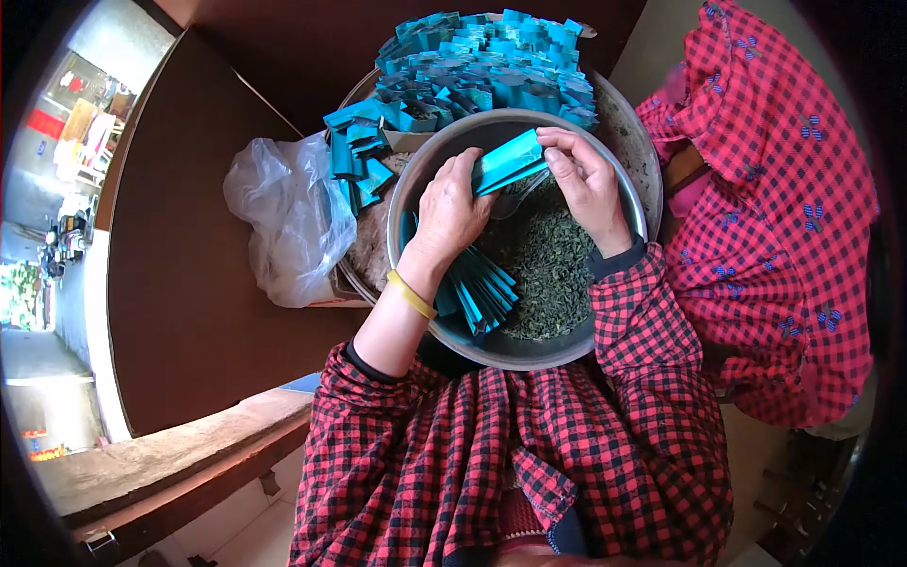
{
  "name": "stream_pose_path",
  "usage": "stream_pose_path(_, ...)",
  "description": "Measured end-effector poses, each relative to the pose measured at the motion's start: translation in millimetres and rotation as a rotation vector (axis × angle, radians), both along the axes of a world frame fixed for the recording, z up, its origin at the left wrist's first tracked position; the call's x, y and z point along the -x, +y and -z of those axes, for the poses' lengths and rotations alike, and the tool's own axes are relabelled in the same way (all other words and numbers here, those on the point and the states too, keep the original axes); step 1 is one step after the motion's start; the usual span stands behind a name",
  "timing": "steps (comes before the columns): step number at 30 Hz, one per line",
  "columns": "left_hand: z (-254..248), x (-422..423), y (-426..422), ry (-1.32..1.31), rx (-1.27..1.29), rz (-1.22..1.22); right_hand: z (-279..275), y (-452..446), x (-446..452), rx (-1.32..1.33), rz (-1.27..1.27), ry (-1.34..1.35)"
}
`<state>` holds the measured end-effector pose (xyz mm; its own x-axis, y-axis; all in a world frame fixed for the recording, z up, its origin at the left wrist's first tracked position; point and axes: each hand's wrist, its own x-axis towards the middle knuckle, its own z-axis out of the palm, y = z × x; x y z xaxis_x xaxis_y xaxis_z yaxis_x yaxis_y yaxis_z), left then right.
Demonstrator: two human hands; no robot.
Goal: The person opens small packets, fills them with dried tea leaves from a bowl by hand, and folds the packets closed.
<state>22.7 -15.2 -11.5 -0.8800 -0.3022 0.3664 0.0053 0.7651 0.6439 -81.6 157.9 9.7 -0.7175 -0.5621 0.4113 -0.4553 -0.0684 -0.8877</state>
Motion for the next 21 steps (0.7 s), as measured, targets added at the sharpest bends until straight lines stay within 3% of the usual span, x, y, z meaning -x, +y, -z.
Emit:
stream_pose_path(5,1.5,2.2,2.8,0.027,-0.054,0.047,3.3,-0.9,1.8,0.113,-0.064,-0.179)
stream_pose_path(14,-0.1,1.0,2.3,-0.023,0.047,0.057,7.1,8.3,13.6,0.079,-0.161,-0.242)
stream_pose_path(17,-2.3,-0.3,0.7,-0.02,0.134,0.064,5.3,16.4,22.7,-0.19,-0.303,-0.42)
stream_pose_path(21,-4.0,-0.1,2.3,0.043,0.267,0.099,-1.8,18.3,18.4,-0.192,-0.477,-0.528)
